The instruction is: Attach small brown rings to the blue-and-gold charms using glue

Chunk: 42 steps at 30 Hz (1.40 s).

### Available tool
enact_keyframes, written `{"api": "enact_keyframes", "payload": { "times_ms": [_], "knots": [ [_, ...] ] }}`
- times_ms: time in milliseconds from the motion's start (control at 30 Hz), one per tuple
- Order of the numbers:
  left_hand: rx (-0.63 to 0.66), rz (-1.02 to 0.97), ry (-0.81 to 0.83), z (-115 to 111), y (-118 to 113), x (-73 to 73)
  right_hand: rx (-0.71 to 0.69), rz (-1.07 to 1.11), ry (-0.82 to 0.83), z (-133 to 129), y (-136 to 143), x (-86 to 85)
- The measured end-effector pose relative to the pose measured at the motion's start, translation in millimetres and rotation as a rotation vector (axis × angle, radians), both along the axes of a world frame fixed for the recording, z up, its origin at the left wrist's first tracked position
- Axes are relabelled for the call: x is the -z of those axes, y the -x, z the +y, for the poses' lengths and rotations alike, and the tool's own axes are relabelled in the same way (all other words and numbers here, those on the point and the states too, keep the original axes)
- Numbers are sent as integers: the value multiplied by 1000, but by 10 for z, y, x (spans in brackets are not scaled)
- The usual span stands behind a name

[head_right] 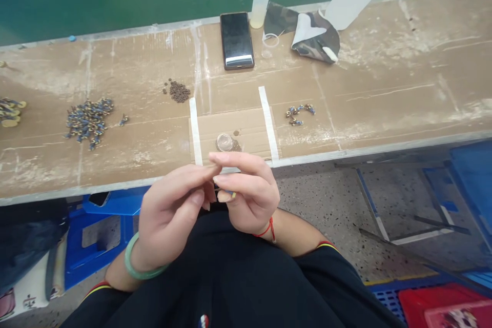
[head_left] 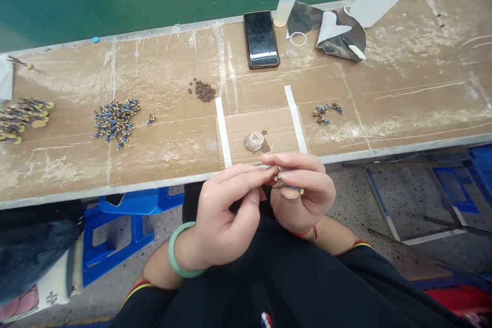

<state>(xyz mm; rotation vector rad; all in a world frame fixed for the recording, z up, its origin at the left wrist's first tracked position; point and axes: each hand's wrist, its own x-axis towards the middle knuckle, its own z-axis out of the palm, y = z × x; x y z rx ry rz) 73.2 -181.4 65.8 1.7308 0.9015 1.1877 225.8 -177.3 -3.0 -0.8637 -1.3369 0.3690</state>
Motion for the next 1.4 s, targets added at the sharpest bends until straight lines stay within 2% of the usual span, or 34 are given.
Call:
{"api": "enact_keyframes", "payload": {
  "times_ms": [100,200,367,533,733,900,1000,1167,1400],
  "knots": [
    [-6,-97,112,-16,-37,27,99,16,-52,53,19,-16],
    [23,-170,179,-28,-55,29,132,31,-78,107,17,-48],
    [89,-206,205,-23,-75,14,145,-33,-100,143,-16,-92],
    [120,-258,195,-17,-91,47,200,-125,-118,169,-69,-56],
    [174,-277,248,5,-78,90,191,-122,-183,252,-138,-52],
    [211,-265,363,-2,-58,125,159,34,-54,254,-90,-107],
    [225,-214,351,-12,-62,138,157,134,21,239,-54,-143],
    [257,-128,324,-19,-74,129,238,164,115,242,-22,-190],
    [335,-125,357,9,-120,125,204,192,89,252,-49,-205]
  ]
}}
